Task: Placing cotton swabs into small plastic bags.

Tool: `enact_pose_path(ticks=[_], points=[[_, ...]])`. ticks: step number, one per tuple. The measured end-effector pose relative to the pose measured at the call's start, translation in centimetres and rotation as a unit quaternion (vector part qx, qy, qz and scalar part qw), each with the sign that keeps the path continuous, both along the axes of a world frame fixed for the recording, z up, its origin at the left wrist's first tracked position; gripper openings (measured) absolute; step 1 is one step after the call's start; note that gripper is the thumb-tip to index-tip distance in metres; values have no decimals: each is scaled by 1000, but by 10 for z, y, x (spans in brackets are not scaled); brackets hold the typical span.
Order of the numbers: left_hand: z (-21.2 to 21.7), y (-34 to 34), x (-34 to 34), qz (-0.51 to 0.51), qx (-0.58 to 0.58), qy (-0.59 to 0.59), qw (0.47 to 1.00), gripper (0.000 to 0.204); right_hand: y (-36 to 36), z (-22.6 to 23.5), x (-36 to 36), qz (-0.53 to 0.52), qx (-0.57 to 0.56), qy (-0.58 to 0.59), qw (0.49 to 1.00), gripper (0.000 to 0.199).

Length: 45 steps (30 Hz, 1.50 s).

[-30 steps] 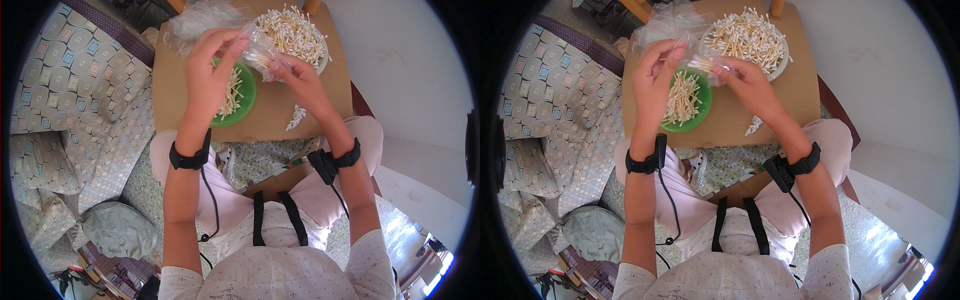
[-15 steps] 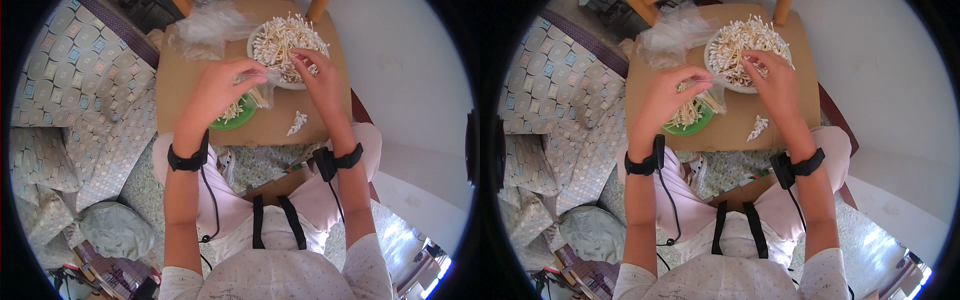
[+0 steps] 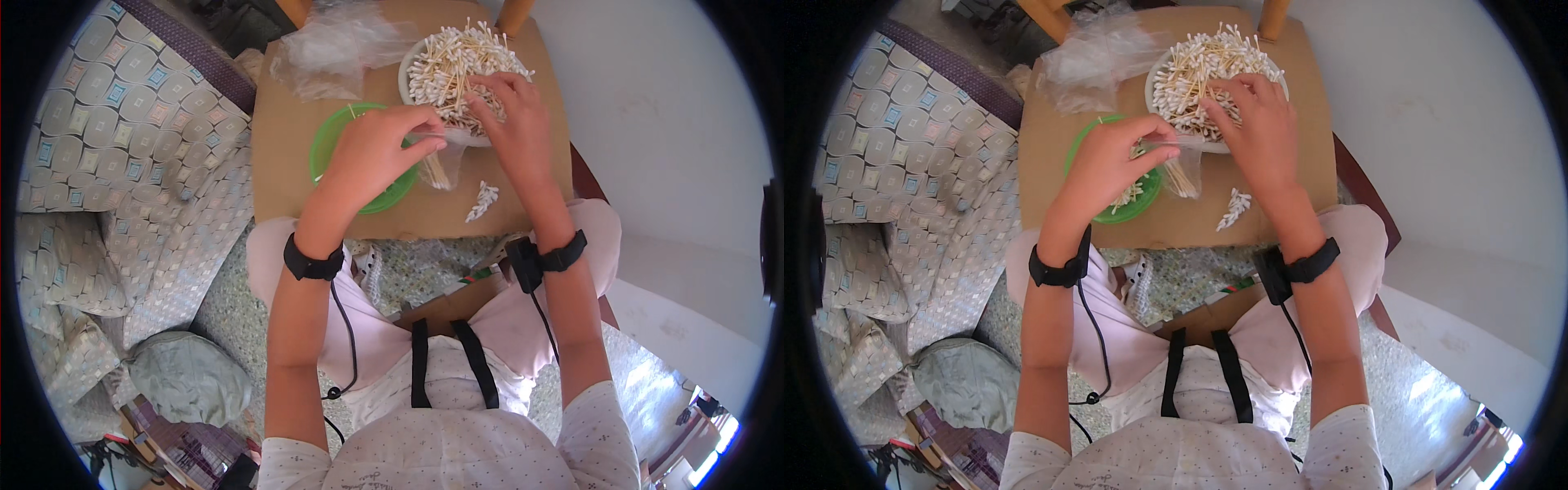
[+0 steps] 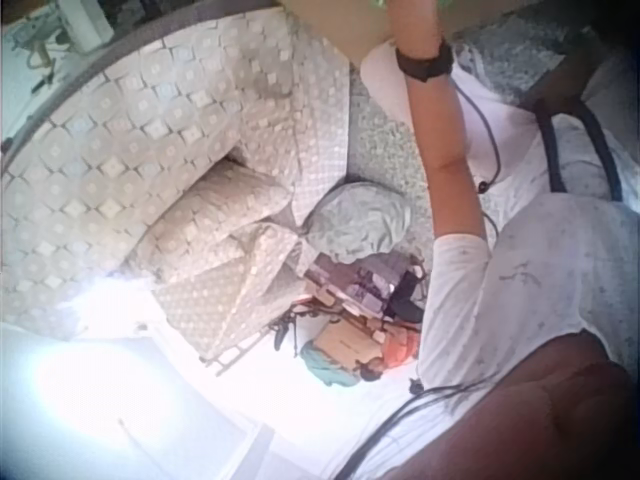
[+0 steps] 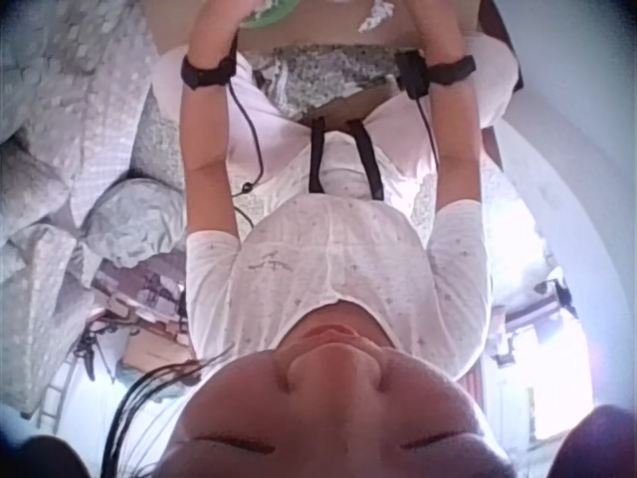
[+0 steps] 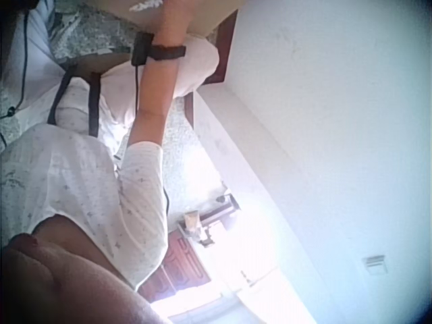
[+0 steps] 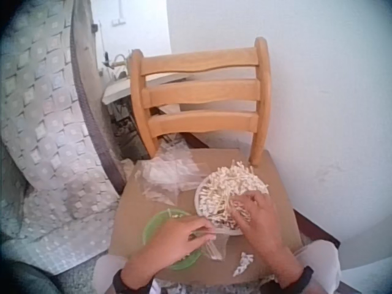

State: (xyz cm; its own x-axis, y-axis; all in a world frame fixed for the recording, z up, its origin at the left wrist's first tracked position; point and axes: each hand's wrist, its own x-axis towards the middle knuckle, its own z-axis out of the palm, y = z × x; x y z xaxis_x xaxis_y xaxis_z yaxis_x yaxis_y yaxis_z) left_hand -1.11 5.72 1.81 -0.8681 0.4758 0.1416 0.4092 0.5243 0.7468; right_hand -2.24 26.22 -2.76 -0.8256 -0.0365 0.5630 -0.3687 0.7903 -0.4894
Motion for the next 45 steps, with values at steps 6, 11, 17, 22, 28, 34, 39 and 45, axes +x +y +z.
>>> enact_pose_path(ticks=[6,11,17,22,28,34,39,45], points=[[-5,7,-1,-10,-18,-20,1000,20,5,-6,-4,-12,-5,32,999,22],[-11,0,-3,-19,-71,-1,997,32,3,-5,0,9,7,-40,999,24],[-6,2,-2,-16,-40,68,997,37,7,2,5,28,29,-57,998,22],[-4,-2,-6,37,-31,121,991,33,7,5,7,13,56,-51,997,17],[1,1,-5,71,-5,97,993,29,4,6,0,35,-94,-23,995,19],[1,4,-4,75,-12,75,994,29,1,13,2,-13,-136,53,989,20],[-3,16,0,100,35,172,979,29,-8,19,9,-24,-246,18,969,18],[-10,15,-2,26,18,58,998,19,-20,16,14,110,-389,-124,906,16]])
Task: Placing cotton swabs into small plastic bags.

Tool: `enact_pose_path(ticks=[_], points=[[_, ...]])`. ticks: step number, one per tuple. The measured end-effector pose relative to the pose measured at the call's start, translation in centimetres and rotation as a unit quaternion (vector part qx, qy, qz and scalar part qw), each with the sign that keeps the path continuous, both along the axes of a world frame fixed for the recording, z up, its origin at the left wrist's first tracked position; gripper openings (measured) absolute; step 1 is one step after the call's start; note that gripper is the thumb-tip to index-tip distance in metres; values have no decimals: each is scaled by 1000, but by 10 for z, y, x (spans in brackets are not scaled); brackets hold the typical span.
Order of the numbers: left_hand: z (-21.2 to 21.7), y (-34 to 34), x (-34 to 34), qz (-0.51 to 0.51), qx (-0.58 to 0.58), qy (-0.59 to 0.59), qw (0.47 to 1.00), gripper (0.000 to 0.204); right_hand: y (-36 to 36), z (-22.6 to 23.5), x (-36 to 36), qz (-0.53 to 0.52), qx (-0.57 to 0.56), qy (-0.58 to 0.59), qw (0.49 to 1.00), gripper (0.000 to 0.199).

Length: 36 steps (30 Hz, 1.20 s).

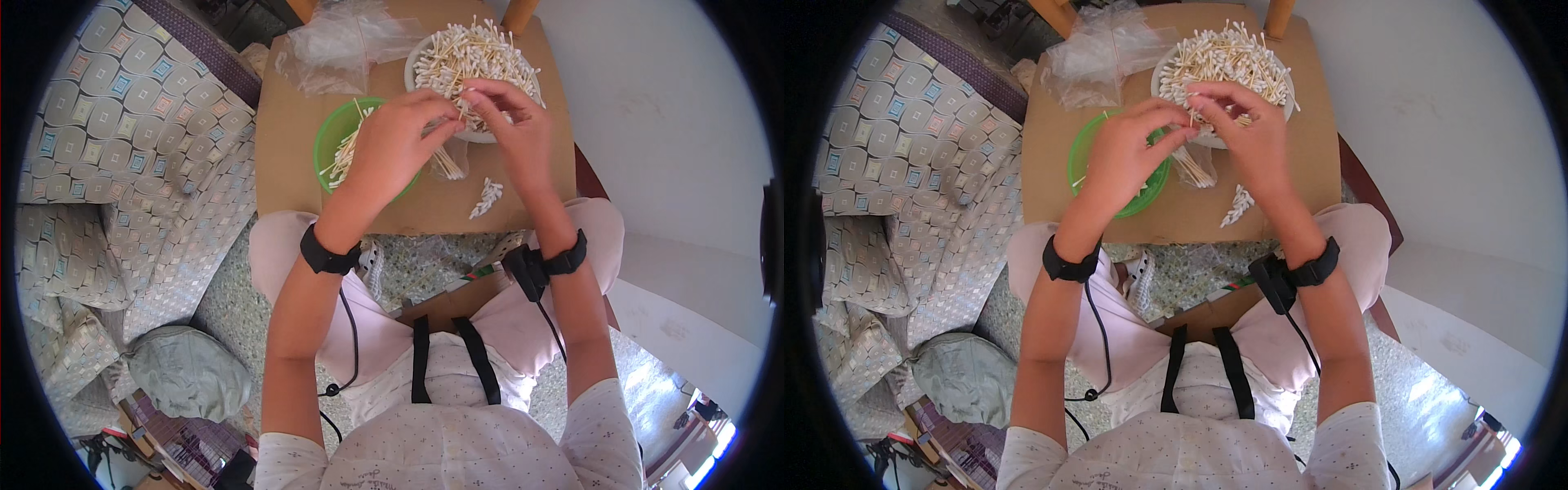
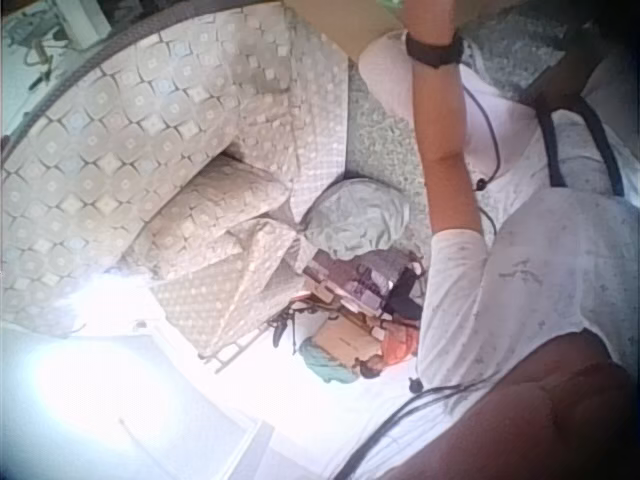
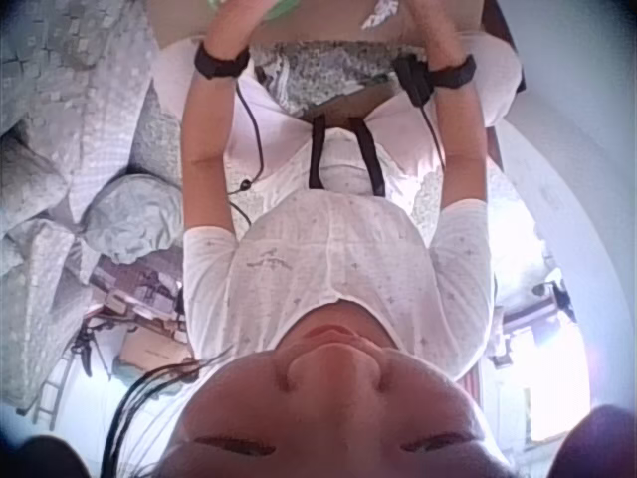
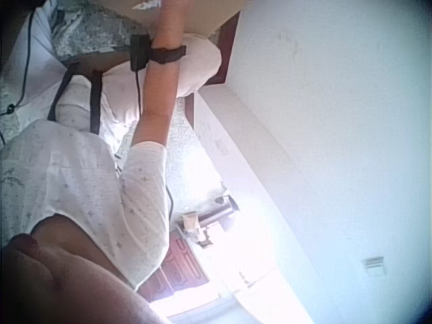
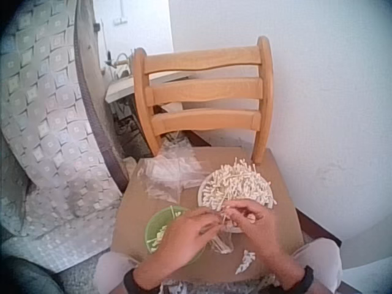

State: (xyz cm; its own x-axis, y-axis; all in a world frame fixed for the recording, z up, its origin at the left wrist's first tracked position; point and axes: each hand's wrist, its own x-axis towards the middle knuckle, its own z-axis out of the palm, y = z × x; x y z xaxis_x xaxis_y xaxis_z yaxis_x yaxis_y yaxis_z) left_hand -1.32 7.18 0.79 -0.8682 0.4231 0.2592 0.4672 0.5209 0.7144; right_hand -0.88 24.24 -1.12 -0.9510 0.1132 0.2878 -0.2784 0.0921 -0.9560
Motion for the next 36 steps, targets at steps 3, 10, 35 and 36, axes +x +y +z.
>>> enact_pose_path(ticks=[3,10,35,36], points=[[-4,1,4,-5,20,20,1000,16,-7,2,4,82,-29,-36,996,17],[-4,-2,-1,6,55,-50,997,15,-5,-2,-1,32,-17,5,999,19],[-3,-5,-12,101,268,-65,956,13,0,-16,-6,142,-22,-75,987,16],[-3,-5,-12,100,284,-54,952,15,1,-16,-6,134,-31,-71,988,16]])
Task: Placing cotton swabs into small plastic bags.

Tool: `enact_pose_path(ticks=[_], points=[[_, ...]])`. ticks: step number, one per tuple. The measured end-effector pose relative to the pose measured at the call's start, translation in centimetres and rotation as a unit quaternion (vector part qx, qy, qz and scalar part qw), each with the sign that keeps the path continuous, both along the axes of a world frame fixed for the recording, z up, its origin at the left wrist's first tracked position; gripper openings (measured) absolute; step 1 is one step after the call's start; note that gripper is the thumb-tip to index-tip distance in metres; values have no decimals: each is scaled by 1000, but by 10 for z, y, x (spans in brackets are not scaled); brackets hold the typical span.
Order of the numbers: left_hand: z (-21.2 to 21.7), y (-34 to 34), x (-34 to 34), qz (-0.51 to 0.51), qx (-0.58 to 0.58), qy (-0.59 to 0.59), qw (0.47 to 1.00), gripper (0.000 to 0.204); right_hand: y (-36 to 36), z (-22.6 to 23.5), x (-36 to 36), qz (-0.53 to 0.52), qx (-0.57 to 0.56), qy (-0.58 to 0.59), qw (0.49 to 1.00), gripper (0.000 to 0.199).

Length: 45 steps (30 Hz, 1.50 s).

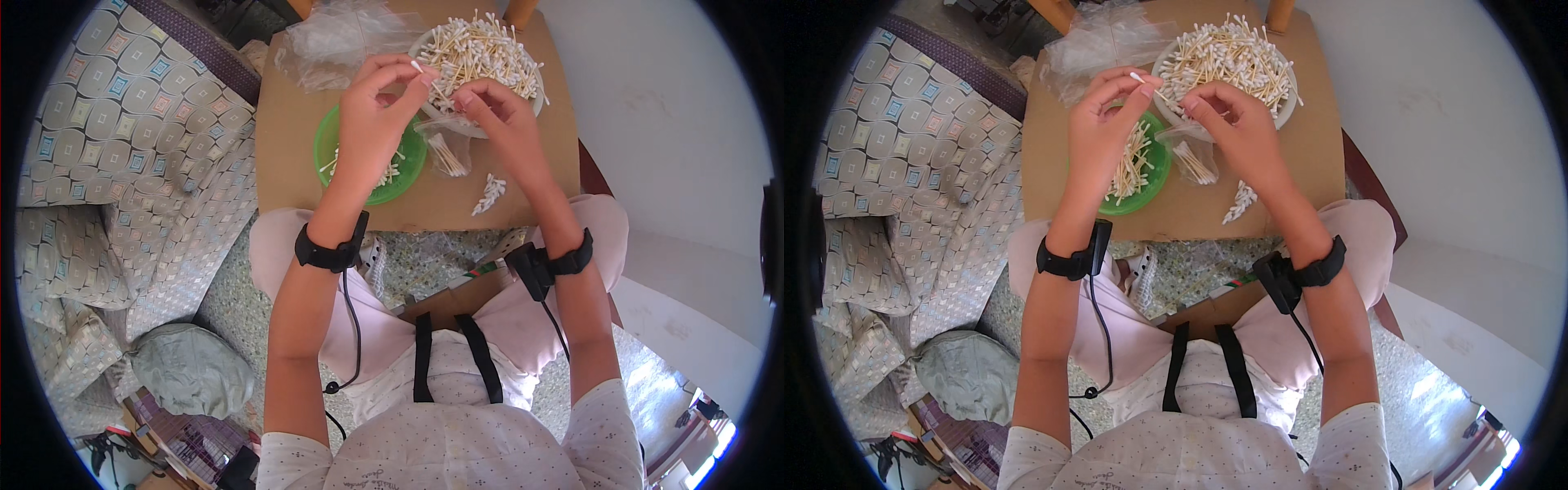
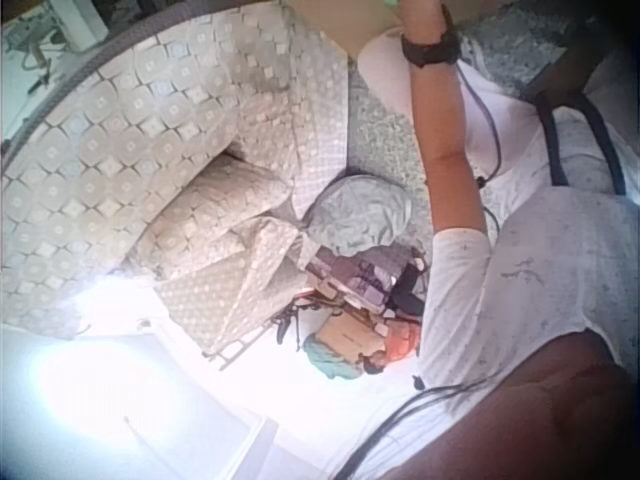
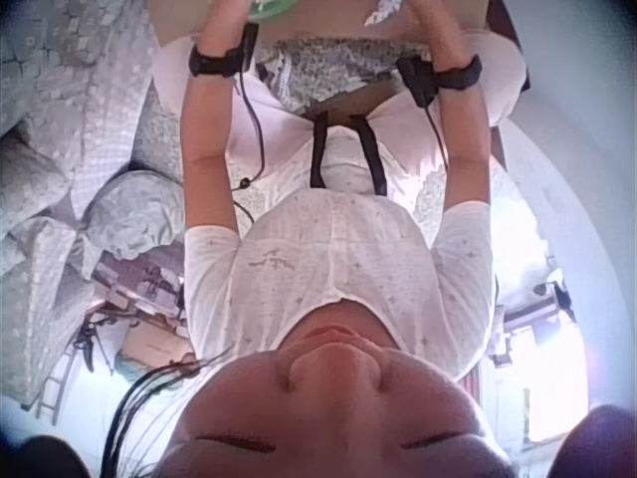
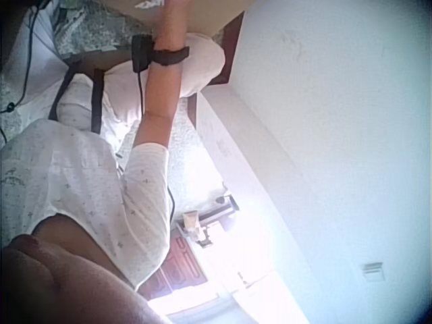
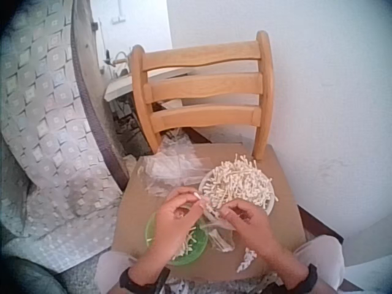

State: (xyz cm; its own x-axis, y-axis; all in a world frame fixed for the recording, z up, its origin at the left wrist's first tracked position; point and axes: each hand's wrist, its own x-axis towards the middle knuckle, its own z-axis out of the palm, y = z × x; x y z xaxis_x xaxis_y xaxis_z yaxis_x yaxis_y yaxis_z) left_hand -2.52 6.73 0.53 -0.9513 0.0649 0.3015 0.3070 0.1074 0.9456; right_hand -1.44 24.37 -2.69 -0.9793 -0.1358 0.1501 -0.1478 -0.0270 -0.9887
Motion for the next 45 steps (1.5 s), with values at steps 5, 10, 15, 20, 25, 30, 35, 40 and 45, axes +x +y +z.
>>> enact_pose_path(ticks=[5,10,15,20,25,30,35,40,45], points=[[-1,2,0,-29,41,3,999,14,-3,7,1,-46,5,15,999,16],[3,3,4,-55,93,-48,993,14,-1,3,1,-5,10,-2,1000,17],[9,5,5,-51,44,-71,995,18,1,5,-1,-56,-28,8,998,14],[-3,2,2,-52,7,-44,998,20,0,11,-2,-55,-88,37,994,13],[2,11,12,-5,-166,32,986,19,5,15,-1,-60,-135,53,988,16],[9,23,32,-3,-302,88,949,19,23,12,-6,-221,-89,77,968,18],[-17,26,39,-186,-449,277,829,34,32,8,-7,-272,-99,88,953,20],[-46,46,51,-261,-526,297,753,45,32,12,-4,-272,-72,84,956,21],[-80,55,61,-237,-512,307,766,51,31,14,-3,-265,-64,88,958,21]])
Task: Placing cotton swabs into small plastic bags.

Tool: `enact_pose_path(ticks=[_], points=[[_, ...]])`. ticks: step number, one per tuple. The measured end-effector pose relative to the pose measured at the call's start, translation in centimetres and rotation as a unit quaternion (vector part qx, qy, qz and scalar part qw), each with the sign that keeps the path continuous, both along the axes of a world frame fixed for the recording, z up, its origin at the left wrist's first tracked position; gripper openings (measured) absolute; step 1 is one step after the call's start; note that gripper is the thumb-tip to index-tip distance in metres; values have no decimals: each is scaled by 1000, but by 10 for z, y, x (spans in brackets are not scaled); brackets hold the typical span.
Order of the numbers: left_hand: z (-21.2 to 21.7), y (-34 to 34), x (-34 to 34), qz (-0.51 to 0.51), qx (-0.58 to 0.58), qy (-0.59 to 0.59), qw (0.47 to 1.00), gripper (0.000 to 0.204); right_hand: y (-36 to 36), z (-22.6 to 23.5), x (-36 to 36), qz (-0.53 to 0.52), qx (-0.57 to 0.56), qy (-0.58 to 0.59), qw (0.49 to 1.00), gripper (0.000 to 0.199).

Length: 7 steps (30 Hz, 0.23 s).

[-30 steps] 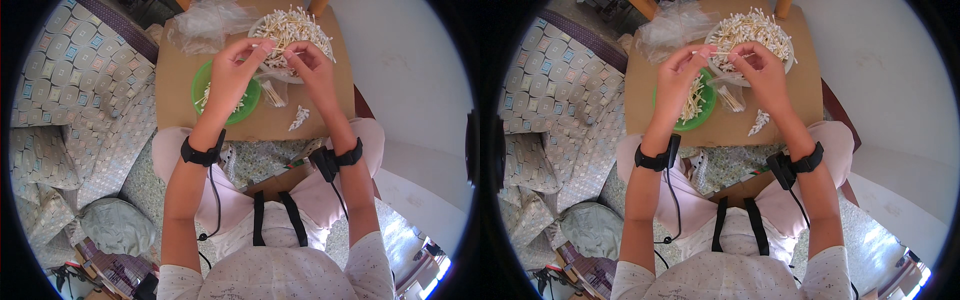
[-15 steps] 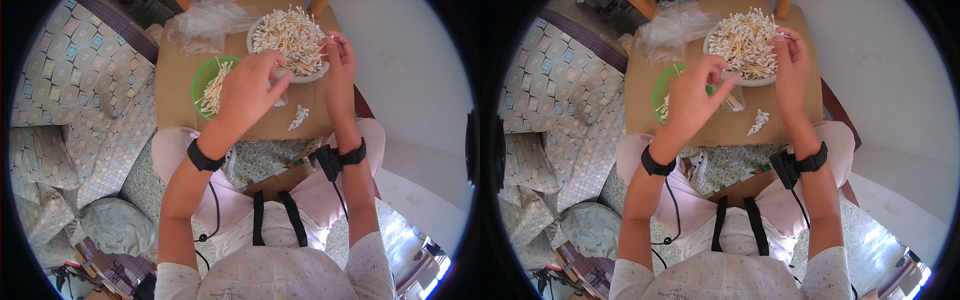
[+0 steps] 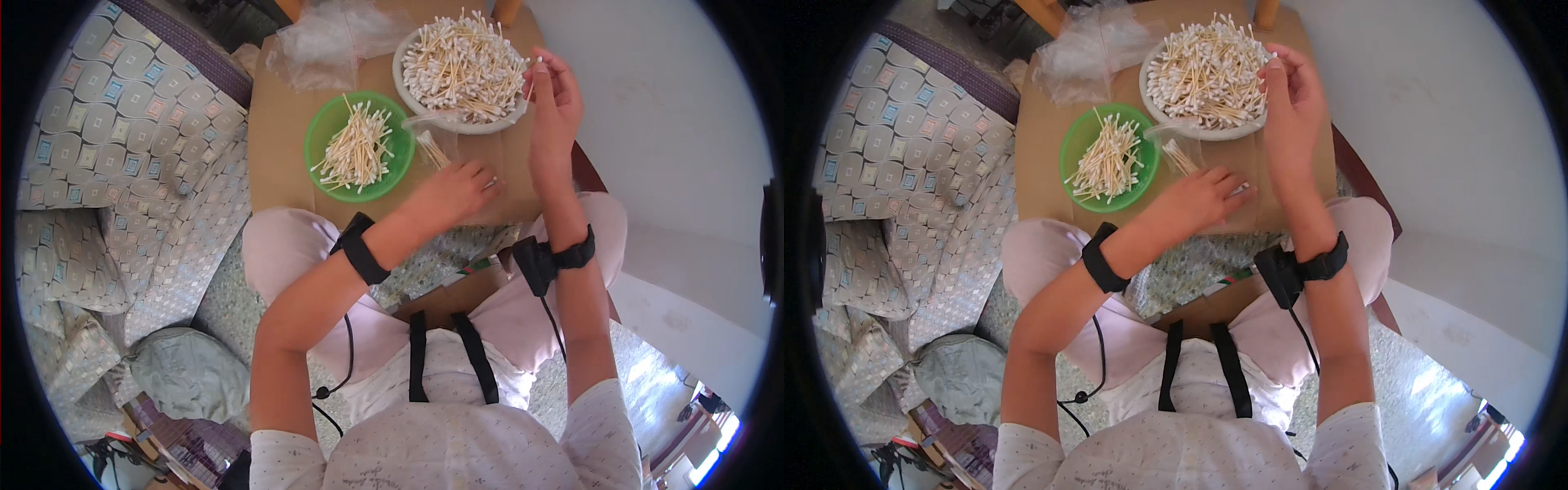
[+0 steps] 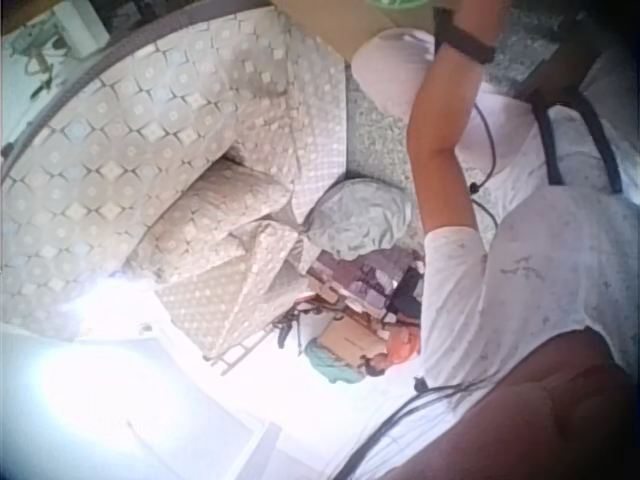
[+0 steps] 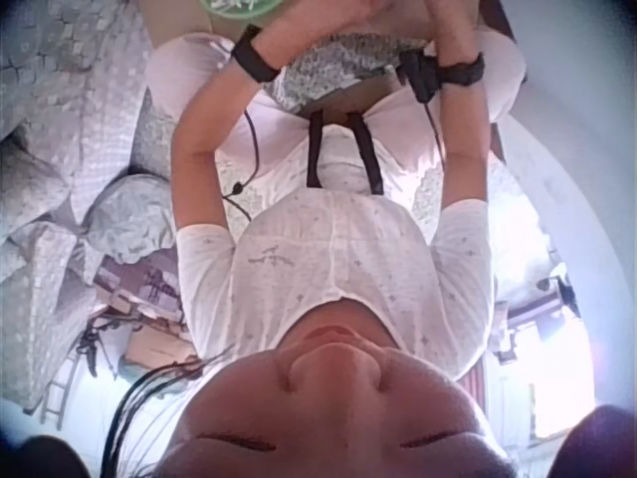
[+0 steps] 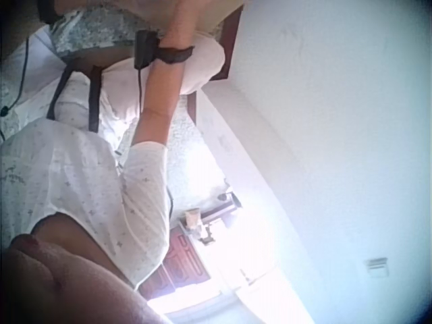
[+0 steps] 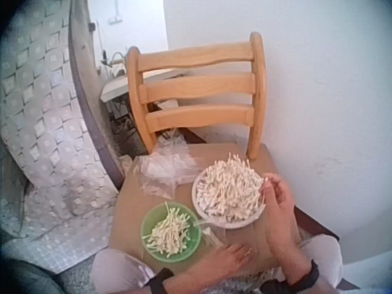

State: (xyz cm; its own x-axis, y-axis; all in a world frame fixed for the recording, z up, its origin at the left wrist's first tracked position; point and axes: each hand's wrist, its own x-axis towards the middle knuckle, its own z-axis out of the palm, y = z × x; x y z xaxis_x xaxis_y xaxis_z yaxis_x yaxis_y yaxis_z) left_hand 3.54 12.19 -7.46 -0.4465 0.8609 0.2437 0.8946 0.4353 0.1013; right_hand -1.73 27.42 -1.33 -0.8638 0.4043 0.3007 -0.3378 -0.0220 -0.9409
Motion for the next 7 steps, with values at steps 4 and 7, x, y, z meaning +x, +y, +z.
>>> enact_pose_path(ticks=[4,7], points=[[9,-1,5,25,-79,-88,993,49,-2,2,1,1,-4,-13,1000,22],[15,-3,4,10,-93,-129,987,48,0,0,0,8,-4,-2,1000,22]])
